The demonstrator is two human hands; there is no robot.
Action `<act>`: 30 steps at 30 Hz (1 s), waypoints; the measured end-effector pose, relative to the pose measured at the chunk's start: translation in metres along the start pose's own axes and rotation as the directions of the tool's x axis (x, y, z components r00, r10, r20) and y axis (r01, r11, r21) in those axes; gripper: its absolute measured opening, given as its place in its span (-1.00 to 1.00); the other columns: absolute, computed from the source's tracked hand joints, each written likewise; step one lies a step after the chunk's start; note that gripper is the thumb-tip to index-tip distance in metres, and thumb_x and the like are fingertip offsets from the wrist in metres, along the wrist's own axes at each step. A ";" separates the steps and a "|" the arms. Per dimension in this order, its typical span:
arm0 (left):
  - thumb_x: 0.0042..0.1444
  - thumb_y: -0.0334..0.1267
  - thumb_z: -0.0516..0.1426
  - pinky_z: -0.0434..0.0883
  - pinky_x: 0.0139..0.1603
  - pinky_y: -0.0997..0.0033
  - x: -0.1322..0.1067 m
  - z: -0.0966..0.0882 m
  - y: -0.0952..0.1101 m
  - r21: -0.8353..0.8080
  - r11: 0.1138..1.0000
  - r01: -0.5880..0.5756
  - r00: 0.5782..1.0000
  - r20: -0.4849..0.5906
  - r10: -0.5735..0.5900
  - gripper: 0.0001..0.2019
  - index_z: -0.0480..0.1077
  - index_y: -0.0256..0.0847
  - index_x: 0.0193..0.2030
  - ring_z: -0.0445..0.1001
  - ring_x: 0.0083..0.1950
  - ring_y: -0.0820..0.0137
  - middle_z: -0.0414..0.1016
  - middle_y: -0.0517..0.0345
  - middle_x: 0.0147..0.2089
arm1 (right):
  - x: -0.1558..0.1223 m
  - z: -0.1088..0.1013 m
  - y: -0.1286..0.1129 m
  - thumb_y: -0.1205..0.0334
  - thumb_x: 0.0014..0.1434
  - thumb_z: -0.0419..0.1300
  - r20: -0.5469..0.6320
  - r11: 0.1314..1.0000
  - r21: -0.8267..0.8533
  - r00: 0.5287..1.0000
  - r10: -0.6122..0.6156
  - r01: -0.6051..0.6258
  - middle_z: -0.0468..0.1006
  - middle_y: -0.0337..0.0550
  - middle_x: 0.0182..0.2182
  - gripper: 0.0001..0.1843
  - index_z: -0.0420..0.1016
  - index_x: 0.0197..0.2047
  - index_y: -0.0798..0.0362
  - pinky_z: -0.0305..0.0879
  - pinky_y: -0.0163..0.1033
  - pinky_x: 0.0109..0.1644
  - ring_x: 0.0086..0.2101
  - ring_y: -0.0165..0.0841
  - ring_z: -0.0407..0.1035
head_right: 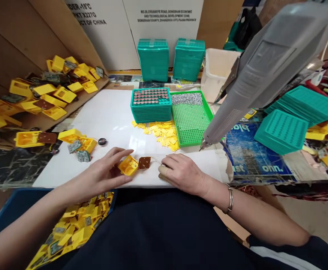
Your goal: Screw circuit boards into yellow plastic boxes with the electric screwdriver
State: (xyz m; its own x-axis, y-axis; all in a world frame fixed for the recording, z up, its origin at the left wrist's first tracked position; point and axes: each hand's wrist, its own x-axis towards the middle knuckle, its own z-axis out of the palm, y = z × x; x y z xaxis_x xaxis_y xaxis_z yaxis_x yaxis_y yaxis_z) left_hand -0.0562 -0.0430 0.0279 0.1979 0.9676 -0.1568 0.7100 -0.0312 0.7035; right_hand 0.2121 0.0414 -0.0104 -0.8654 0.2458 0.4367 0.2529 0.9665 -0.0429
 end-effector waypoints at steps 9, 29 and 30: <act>0.07 -0.09 0.21 0.34 -0.35 0.39 0.004 -0.004 0.000 -0.015 0.999 0.038 0.998 0.042 -0.037 -0.63 0.36 -0.11 0.01 0.39 -0.38 0.38 0.42 0.13 -0.24 | 0.003 0.001 -0.009 0.18 0.28 0.10 0.085 0.946 -0.060 0.943 0.322 -0.317 0.48 -0.13 -0.46 -0.76 0.52 -0.33 0.10 0.23 -0.23 -0.28 -0.37 -0.33 0.36; 0.02 -0.14 0.29 0.49 -0.35 0.39 0.033 0.022 0.032 -0.682 0.660 0.316 0.943 0.301 -0.141 -0.61 0.24 -0.18 -0.11 0.47 -0.32 0.41 0.48 0.18 -0.30 | 0.031 -0.011 0.005 0.14 0.09 0.25 0.635 -0.236 0.763 0.630 0.448 -0.601 0.35 -0.39 -0.62 -0.75 0.47 -0.20 0.12 0.27 -0.41 -0.55 -0.61 -0.56 0.24; 0.01 -0.17 0.30 0.50 -0.29 0.37 0.034 0.027 0.032 -0.706 0.642 0.298 0.950 0.281 -0.132 -0.59 0.23 -0.17 -0.09 0.47 -0.28 0.41 0.49 0.18 -0.26 | 0.030 -0.012 0.005 0.16 0.11 0.23 0.597 -0.146 0.785 0.673 0.436 -0.602 0.38 -0.37 -0.58 -0.76 0.47 -0.19 0.12 0.28 -0.40 -0.53 -0.59 -0.55 0.26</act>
State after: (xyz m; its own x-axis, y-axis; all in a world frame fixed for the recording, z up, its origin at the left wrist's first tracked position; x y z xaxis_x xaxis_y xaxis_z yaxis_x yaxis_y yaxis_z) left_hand -0.0086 -0.0182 0.0267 0.2845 0.8533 -0.4370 0.0377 0.4455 0.8945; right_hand 0.1930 0.0530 0.0132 -0.7304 0.6311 -0.2612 0.1442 -0.2312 -0.9622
